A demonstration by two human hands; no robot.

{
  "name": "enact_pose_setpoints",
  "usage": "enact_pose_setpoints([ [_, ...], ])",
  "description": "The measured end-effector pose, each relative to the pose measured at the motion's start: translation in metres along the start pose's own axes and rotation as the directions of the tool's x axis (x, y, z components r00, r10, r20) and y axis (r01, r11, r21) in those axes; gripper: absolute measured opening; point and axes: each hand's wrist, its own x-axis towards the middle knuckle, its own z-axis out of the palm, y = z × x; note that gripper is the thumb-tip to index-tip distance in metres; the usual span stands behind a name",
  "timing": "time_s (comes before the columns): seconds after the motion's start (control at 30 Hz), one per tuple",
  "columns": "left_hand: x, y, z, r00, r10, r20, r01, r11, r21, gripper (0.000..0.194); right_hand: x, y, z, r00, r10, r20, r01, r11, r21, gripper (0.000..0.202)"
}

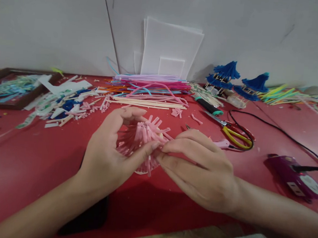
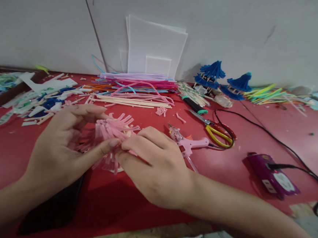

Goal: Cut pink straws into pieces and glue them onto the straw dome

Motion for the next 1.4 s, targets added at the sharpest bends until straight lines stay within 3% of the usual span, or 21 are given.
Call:
enact_pose_setpoints([
  [0.5,0.001,0.002,0.000,1.000,0.018,0.013,-0.018,1.000,-0.001,0.036,0.001,0.002,0.000,0.999,-0.002,0.036,0.003,1.000,-0.025,0.014],
  [0.73,0.002,0.005,-0.002,0.999,0.002,0.040,-0.005,0.998,0.070,0.032,0.001,0.011,-0.002,0.990,-0.140,0.023,0.139,0.990,0.020,0.011],
  [0.97,0.005,0.009,-0.003,0.999,0.051,0.019,-0.053,0.986,0.160,0.029,0.000,0.018,0.004,0.989,-0.151,0.000,0.150,0.987,0.054,0.012],
  [1.17,0.004,0.006,-0.004,0.998,-0.057,0.028,0.056,0.998,0.040,0.026,0.001,0.017,0.000,0.983,-0.181,0.032,0.178,0.982,0.064,0.009],
  [1.27,0.007,0.001,-0.007,0.993,-0.104,0.048,0.108,0.991,-0.076,0.030,0.001,0.024,-0.012,0.994,-0.106,0.024,0.105,0.993,0.049,0.018],
  [1.4,0.017,-0.006,-0.016,0.993,-0.001,0.122,0.030,0.972,-0.233,0.029,-0.019,0.055,-0.031,0.980,0.187,0.067,-0.172,0.967,-0.188,0.022],
])
